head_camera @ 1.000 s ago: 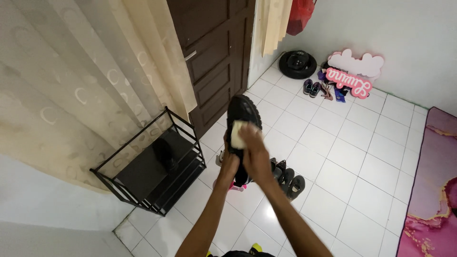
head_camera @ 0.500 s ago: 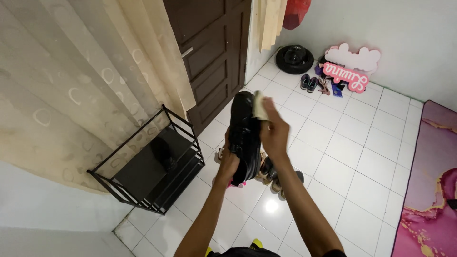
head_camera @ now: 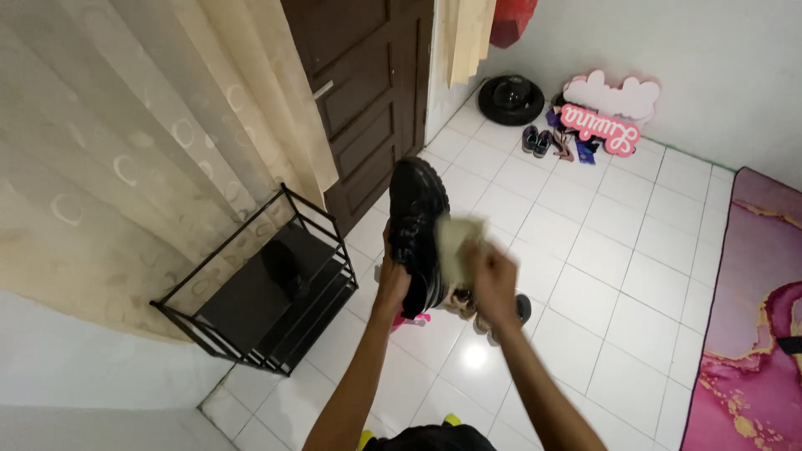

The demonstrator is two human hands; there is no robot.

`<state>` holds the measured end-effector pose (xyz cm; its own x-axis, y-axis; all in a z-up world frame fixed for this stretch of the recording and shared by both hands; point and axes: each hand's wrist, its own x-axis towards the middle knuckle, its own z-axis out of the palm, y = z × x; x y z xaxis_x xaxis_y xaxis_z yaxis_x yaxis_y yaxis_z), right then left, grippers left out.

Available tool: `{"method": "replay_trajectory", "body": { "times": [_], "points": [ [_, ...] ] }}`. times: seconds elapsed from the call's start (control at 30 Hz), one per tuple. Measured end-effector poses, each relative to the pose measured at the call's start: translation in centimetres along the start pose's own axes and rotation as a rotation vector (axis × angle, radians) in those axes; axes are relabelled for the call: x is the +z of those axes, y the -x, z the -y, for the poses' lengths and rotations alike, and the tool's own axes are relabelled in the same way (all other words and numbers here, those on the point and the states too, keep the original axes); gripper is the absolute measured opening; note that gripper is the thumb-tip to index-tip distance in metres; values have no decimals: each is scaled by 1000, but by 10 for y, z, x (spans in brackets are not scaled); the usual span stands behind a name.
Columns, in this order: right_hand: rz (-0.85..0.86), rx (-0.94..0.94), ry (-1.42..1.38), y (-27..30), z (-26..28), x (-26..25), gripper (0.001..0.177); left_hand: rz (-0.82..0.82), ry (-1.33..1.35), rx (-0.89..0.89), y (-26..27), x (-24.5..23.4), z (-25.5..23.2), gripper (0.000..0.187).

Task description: The person picks up a black shoe from a shoe rack and wipes it with a cloth. They rotate the shoe to clean different sides and the sole, then place it back on the rack.

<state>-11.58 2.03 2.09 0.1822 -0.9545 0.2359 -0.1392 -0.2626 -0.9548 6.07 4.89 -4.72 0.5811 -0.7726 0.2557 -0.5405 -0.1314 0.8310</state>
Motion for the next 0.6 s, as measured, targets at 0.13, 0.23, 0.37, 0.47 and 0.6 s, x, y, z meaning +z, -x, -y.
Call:
{"method": "replay_trajectory", "body": {
  "times": [0.13,0.23,0.37,0.47,0.6],
  "points": [
    [-152,-312,103,-55,49,18,27,47,448,297,15,-2,-8,63],
    [55,-598,193,-66,41,37,55,252,622,-65,22,8,-24,72],
    [89,-655,320,-27,25,42,55,-86,307,-96,21,28,-11,51],
    [135,-588,244,7,-5,39,57,-136,210,-123,24,37,8,51],
    [184,-510,223,57,-10,32,53,-228,-158,-23,19,54,34,46]
  ]
}}
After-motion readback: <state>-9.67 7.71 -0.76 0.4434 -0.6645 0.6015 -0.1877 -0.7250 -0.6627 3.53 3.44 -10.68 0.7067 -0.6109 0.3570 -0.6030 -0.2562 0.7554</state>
